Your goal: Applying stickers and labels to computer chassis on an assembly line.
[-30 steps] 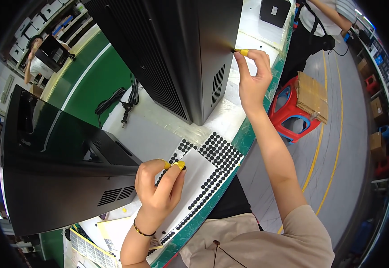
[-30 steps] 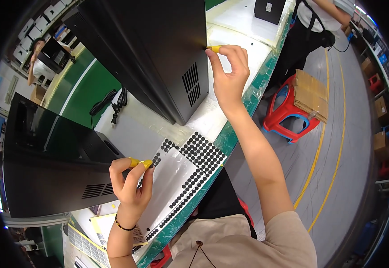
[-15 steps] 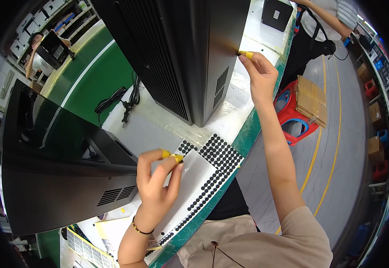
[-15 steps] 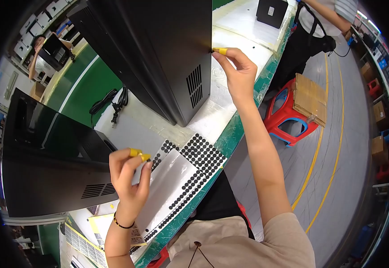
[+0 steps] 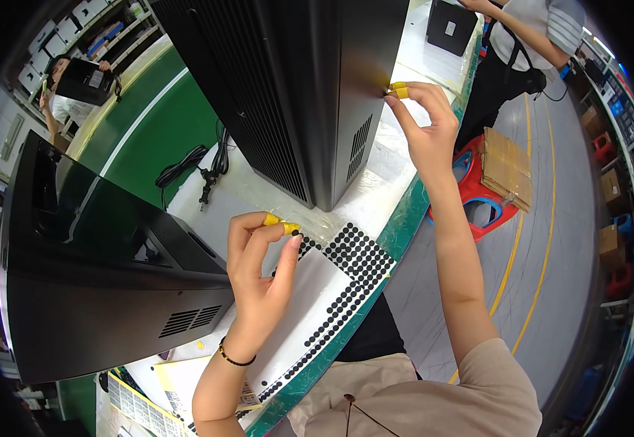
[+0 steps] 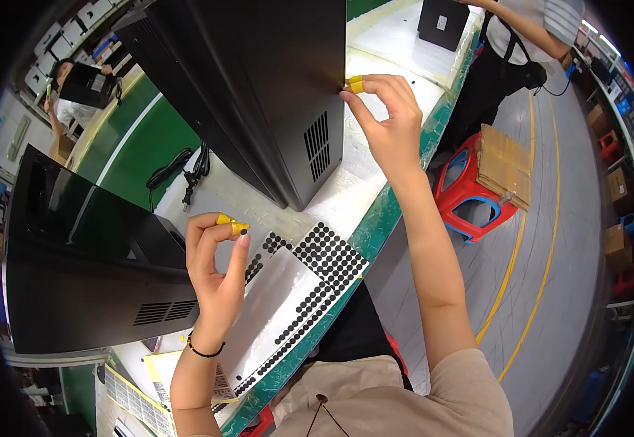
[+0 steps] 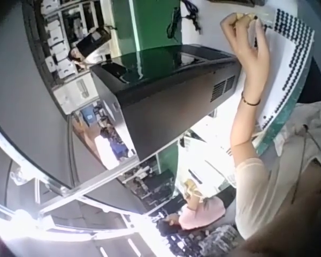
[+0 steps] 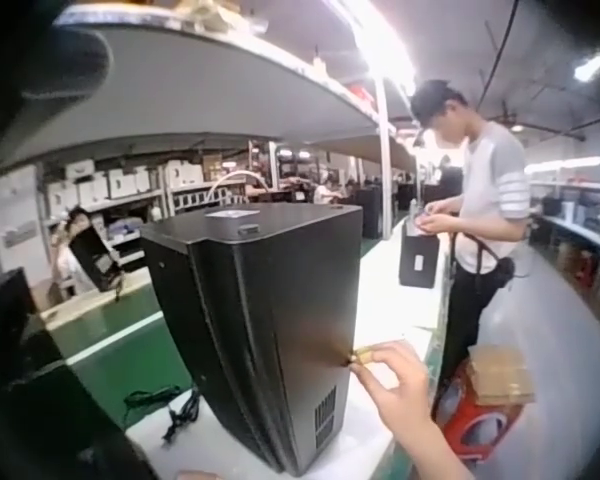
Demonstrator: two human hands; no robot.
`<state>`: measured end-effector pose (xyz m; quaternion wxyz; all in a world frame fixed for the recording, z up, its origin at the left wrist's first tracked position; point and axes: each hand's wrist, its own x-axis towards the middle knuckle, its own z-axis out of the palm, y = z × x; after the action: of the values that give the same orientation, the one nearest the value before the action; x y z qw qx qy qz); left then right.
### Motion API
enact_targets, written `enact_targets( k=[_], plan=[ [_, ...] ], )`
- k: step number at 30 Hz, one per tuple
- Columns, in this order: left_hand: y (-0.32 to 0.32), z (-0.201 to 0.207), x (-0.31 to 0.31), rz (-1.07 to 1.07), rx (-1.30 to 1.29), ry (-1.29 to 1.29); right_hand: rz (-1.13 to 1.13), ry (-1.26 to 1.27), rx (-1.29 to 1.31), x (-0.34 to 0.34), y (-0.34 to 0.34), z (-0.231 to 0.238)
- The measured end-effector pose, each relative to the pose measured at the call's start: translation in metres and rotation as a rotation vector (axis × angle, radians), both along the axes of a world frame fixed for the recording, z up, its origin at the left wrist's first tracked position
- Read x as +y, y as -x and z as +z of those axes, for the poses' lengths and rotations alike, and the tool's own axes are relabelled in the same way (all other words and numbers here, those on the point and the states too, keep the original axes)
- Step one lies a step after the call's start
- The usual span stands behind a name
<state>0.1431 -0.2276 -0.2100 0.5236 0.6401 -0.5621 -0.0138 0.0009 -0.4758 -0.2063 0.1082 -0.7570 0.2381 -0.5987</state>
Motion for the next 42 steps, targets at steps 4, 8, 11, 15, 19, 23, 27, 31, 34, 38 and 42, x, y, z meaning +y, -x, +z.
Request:
enact_targets(
  k=[4,8,11,15,19,23,27,31,34,38,42],
  plan=[
    [-0.007,-0.006,0.001,0.014,0.029,-0.040,-0.005,0.013,0.147,-0.008,0.008,0.010],
    [-0.019,-0.019,-0.021,0.101,0.054,0.034,0.470,-0.441,0.025,-0.031,0.009,0.013],
    [-0.028,-0.016,-0.055,0.168,0.422,0.094,0.722,-0.672,-0.034,-0.048,0.000,-0.003],
    [-0.043,-0.021,-0.082,0.118,0.562,0.109,0.738,-0.724,-0.107,-0.048,-0.007,-0.019],
    [-0.042,-0.031,-0.105,0.203,0.504,0.288,0.792,-0.710,-0.204,-0.040,-0.009,-0.034],
    [-0.042,-0.034,-0.114,0.207,0.546,0.365,0.783,-0.711,-0.248,-0.020,-0.009,-0.032],
    [-0.034,-0.033,-0.118,0.293,0.576,0.373,0.744,-0.666,-0.287,-0.010,-0.011,-0.033],
    [-0.036,-0.037,-0.121,0.338,0.548,0.377,0.679,-0.624,-0.301,-0.001,-0.012,-0.031],
    [-0.034,-0.035,-0.120,0.325,0.532,0.387,0.665,-0.618,-0.359,0.004,-0.014,-0.035],
    [-0.032,-0.034,-0.116,0.352,0.511,0.370,0.647,-0.617,-0.366,0.006,-0.013,-0.033],
    [-0.025,-0.034,-0.104,0.255,0.486,0.376,0.591,-0.724,-0.345,0.017,-0.010,-0.024]
  ],
)
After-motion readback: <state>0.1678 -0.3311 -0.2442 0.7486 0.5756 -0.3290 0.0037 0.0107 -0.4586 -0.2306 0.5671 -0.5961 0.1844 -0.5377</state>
